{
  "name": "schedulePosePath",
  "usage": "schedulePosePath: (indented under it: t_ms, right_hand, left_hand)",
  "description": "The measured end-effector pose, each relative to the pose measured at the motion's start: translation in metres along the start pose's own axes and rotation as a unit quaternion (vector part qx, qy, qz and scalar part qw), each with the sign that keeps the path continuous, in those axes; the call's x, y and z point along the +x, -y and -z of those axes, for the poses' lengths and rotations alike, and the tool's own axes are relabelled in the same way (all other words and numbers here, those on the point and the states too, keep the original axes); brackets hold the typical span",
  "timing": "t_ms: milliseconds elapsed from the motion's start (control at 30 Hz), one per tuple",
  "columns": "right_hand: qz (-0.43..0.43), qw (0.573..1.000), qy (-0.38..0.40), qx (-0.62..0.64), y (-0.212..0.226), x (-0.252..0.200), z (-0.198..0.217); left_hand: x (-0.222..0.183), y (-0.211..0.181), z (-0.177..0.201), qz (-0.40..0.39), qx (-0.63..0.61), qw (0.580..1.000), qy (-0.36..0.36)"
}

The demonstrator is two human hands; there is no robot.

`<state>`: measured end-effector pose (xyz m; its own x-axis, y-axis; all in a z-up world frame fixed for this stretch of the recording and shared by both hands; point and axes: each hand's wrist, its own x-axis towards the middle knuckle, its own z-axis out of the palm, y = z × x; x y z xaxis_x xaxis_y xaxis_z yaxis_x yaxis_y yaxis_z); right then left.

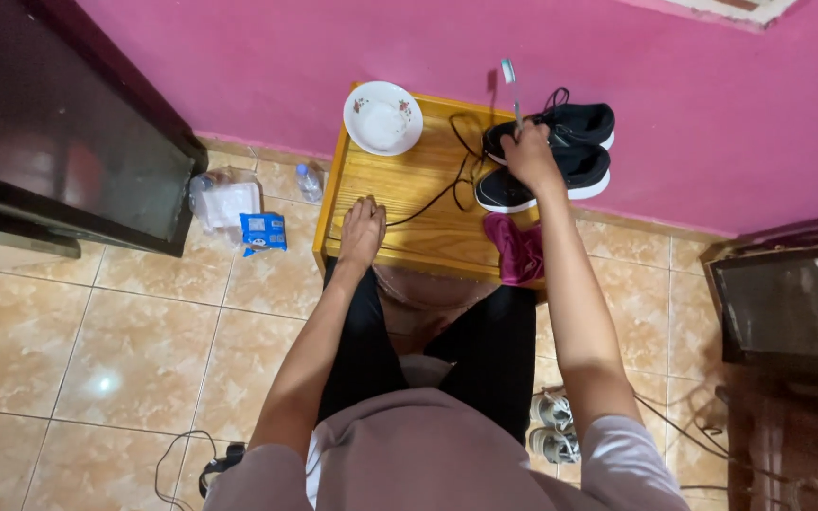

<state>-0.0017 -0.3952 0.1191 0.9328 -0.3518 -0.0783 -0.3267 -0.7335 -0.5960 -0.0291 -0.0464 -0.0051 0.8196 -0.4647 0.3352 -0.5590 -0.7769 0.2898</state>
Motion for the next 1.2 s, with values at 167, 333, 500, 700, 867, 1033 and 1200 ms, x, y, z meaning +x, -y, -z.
schedulePosePath:
  t_ms: [167, 333, 500, 700, 867, 1033, 1200]
  right_hand:
    - [0.006, 1.000, 0.013, -0.017, 0.021, -0.064, -0.047]
    - [-0.122, 0.964, 0.146, 0.185, 0.059, -0.127, -0.137]
    - [-0.153, 0.823, 0.050, 0.544, 0.042, -0.105, -0.179]
    - [-0.072, 0.844, -0.085, 0.525, 0.077, -0.077, -0.115]
    - [-0.044, 0.982, -0.125, 0.136, 0.009, -0.038, -0.091]
    - [0.127, 0.974, -0.153, -0.111, 0.039, -0.141, -0.106]
    - [0.040, 0.989, 0.145, -0.004, 0.066, -0.215, -0.124]
  left_hand:
    - [-0.004, -0.002, 0.011, 0.029, -0.076, 0.996, 0.025]
    - [-0.011, -0.024, 0.026, 0.056, -0.264, 0.963, 0.028]
    - [-0.027, -0.029, 0.043, 0.061, -0.279, 0.958, 0.022]
    - [-0.020, -0.009, 0.018, 0.121, -0.319, 0.940, -0.003]
    - [-0.013, -0.003, 0.012, 0.145, -0.290, 0.946, -0.016]
    - [-0.018, 0.008, -0.002, 0.150, -0.273, 0.950, 0.001]
    - [-0.025, 0.017, -0.003, 0.120, -0.279, 0.953, -0.006]
